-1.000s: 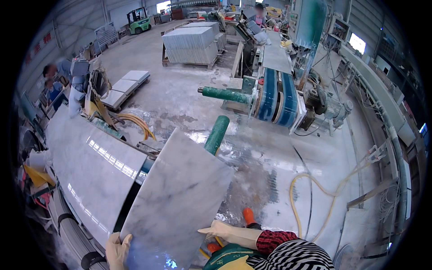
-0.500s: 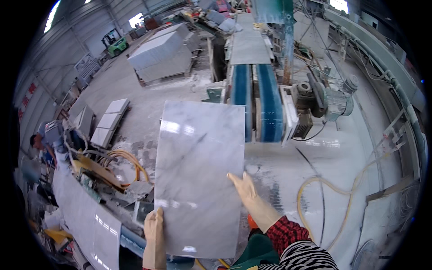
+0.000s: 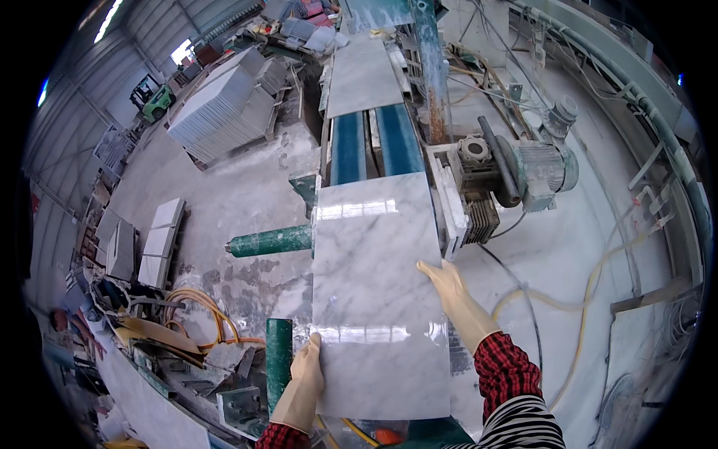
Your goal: The person repeatedly picks up large rectangular tiles and feeds them into a processing machine. The person aligns each tile and guides it through rollers while coworkers handle tiles at the far end of the line.
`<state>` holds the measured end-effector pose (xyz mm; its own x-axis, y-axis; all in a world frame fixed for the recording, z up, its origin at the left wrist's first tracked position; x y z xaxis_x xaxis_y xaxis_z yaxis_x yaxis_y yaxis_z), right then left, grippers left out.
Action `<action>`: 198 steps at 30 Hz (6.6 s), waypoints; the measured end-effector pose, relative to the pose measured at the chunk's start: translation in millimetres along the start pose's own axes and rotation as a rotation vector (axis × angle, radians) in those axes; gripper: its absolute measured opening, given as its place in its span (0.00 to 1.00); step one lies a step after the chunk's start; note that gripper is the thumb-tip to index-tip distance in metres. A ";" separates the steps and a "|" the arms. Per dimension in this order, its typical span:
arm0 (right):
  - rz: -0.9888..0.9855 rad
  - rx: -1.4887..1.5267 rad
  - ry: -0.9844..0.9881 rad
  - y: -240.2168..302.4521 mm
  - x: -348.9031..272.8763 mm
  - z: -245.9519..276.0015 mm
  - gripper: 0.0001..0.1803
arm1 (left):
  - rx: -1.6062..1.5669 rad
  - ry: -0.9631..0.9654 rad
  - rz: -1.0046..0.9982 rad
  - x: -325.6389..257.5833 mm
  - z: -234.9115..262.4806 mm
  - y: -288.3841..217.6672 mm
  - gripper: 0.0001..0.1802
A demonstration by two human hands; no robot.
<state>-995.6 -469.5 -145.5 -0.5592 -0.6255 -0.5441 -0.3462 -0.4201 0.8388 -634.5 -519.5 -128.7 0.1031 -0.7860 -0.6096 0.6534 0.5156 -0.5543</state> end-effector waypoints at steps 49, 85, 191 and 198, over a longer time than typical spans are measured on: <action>0.105 0.129 -0.046 -44.4 -37.0 15.4 0.31 | -0.740 0.599 -0.038 65.5 1.3 -55.4 0.24; 0.173 -0.053 0.139 110.9 82.6 -25.6 0.26 | -0.703 0.323 0.123 172.3 -55.8 -197.6 0.23; 0.134 -1.301 0.437 -182.6 61.3 168.6 0.23 | -0.517 -0.782 -0.230 -67.0 206.9 283.0 0.21; 0.254 -1.699 0.751 -176.6 7.4 107.5 0.25 | -0.077 -0.924 -0.278 -77.7 211.8 344.6 0.21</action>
<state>-1019.6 -329.3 -295.7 0.0972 -0.6928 -0.7145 0.9658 -0.1079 0.2359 -258.5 -353.0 -152.3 0.5229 -0.8245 0.2162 0.6955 0.2661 -0.6674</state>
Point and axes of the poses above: each hand's wrist, its own x-axis towards the middle knuckle, its own z-axis out of the back of the hand, y = z × x, the point moved 3 cm from there along x, towards the middle knuckle, and after that the axes turned 6 degrees about z, right-handed, at the moved point
